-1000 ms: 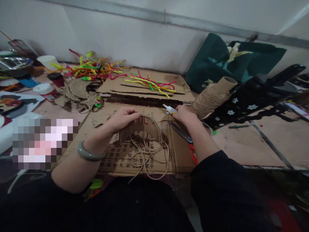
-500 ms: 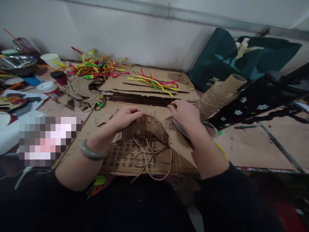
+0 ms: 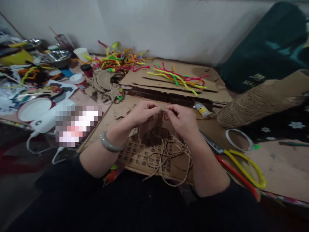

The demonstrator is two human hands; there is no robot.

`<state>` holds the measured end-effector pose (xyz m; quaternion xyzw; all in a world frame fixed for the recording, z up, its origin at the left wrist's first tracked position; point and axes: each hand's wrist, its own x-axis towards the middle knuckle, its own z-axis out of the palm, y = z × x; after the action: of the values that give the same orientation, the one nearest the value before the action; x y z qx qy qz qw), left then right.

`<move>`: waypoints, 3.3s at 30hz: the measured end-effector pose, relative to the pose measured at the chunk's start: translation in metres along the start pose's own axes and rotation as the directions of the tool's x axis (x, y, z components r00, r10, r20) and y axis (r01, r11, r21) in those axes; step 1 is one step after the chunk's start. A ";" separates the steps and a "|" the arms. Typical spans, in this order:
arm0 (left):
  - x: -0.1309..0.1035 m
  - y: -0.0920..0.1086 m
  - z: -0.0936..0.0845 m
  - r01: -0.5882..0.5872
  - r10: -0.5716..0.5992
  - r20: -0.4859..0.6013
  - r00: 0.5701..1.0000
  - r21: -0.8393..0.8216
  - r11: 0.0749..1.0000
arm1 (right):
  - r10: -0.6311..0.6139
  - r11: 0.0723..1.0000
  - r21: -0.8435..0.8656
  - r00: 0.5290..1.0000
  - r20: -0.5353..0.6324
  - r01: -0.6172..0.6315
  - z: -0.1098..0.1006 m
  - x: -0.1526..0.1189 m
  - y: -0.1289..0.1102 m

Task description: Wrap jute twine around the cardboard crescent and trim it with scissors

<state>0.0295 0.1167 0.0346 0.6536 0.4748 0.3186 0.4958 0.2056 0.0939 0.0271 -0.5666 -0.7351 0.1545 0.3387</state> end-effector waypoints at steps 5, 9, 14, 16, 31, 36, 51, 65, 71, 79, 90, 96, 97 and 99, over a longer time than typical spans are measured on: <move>-0.002 0.003 0.004 0.002 -0.002 0.065 0.998 0.000 1.000 | 0.029 0.999 0.032 1.000 0.002 -0.029 0.003 -0.007 0.009; -0.003 0.000 0.003 -0.012 0.010 0.102 0.995 0.014 1.000 | 0.072 0.995 0.065 0.997 0.022 -0.073 0.007 -0.009 0.011; 0.001 -0.007 0.001 -0.031 0.030 0.040 0.999 0.047 0.998 | 0.087 0.994 0.073 0.996 -0.027 -0.085 0.009 -0.009 0.011; 0.002 -0.007 0.001 -0.032 0.031 0.016 0.999 0.061 0.998 | 0.084 0.995 0.062 0.995 -0.044 -0.081 0.009 -0.009 0.011; 0.003 -0.009 -0.003 -0.127 0.121 0.056 0.991 0.123 0.984 | 0.058 0.992 0.117 0.994 -0.088 -0.047 0.012 -0.011 0.015; 0.003 -0.010 -0.002 -0.165 0.160 0.041 0.986 0.153 0.974 | 0.057 0.995 0.085 0.992 -0.109 -0.047 0.014 -0.011 0.015; 0.004 -0.011 0.000 -0.160 0.153 0.051 0.987 0.151 0.976 | 0.088 0.990 0.122 0.991 -0.105 -0.075 0.015 -0.012 0.008; 0.007 -0.015 -0.005 -0.148 0.152 0.000 0.988 0.217 0.965 | 0.144 0.976 0.167 0.989 -0.022 -0.139 0.012 -0.010 0.008; 0.005 -0.016 0.000 -0.210 0.207 0.037 0.978 0.226 0.951 | 0.142 0.977 0.159 0.990 0.004 -0.140 0.013 -0.011 0.003; 0.003 -0.010 -0.006 -0.147 0.140 0.042 0.989 0.291 0.945 | 0.134 0.970 0.200 0.991 0.027 -0.137 0.012 -0.010 0.009; 0.001 -0.010 -0.002 -0.220 0.205 0.081 0.975 0.319 0.922 | 0.089 0.986 0.136 0.995 0.040 -0.094 0.015 -0.012 0.006; 0.001 -0.009 -0.002 -0.184 0.153 0.113 0.982 0.365 0.913 | 0.096 0.989 0.106 0.993 0.071 -0.103 0.015 -0.014 0.007; 0.001 -0.009 -0.002 -0.178 0.147 0.113 0.983 0.359 0.916 | 0.093 0.989 0.107 0.993 0.072 -0.100 0.014 -0.014 0.007; 0.001 -0.009 -0.001 -0.170 0.139 0.111 0.984 0.347 0.922 | 0.091 0.989 0.108 0.993 0.074 -0.099 0.014 -0.015 0.006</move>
<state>0.0264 0.1180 0.0267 0.7807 0.4501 0.2378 0.3624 0.2023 0.0843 0.0086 -0.5756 -0.7087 0.2308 0.3364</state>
